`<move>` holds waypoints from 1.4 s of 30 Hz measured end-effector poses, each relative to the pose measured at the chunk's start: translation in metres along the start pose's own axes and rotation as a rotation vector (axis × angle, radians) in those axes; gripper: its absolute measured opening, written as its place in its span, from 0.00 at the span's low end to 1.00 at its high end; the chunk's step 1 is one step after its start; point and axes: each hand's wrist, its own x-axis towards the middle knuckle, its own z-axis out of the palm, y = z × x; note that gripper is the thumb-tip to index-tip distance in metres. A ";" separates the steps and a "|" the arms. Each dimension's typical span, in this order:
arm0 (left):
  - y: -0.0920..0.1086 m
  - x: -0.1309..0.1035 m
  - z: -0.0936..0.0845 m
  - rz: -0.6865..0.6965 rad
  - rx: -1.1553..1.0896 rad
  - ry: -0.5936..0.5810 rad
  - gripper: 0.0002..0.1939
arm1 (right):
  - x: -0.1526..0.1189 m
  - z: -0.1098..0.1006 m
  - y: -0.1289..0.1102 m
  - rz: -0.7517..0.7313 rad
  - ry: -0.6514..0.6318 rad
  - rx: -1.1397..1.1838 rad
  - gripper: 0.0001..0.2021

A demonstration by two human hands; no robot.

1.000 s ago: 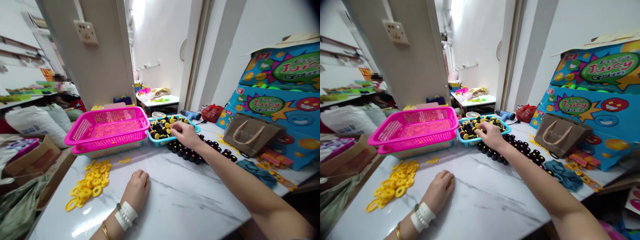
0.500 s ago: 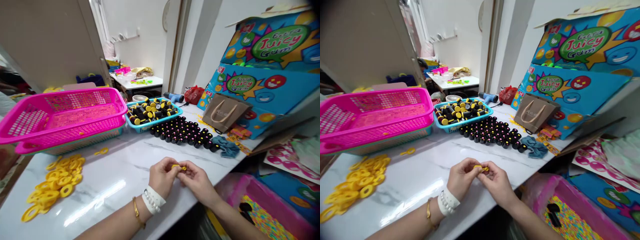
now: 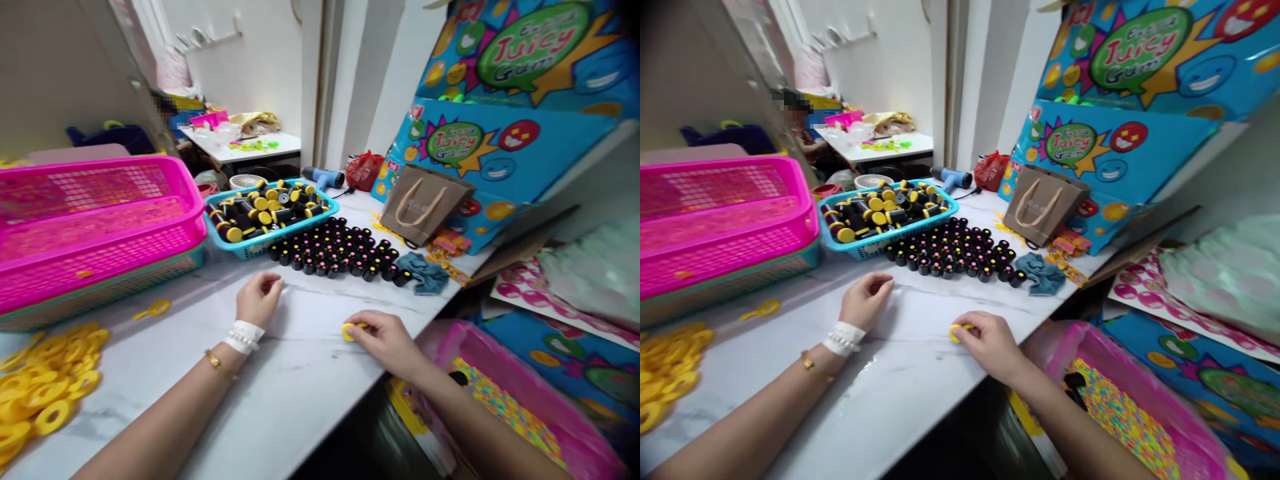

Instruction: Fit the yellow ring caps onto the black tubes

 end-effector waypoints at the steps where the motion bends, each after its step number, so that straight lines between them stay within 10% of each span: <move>1: 0.000 -0.002 0.000 0.016 0.013 -0.013 0.11 | 0.002 0.003 -0.001 -0.048 0.006 -0.057 0.07; 6: 0.011 -0.022 0.004 0.240 0.073 -0.162 0.12 | 0.015 -0.002 -0.003 -0.253 0.230 -0.159 0.11; 12: 0.029 -0.044 0.011 0.416 0.032 -0.282 0.15 | 0.037 -0.074 0.042 -0.089 0.724 -0.019 0.12; 18: 0.046 -0.053 0.027 0.461 0.024 -0.422 0.15 | 0.062 -0.081 0.084 0.027 0.591 0.124 0.19; 28: 0.044 -0.054 0.036 0.657 0.186 -0.440 0.07 | 0.040 -0.037 0.055 0.068 0.539 0.046 0.17; 35: 0.034 -0.042 0.014 0.659 0.408 -0.203 0.08 | 0.037 -0.025 0.041 0.076 0.486 0.102 0.18; 42: 0.076 -0.049 0.073 0.468 0.095 -0.309 0.26 | 0.043 -0.021 0.050 0.059 0.489 0.296 0.19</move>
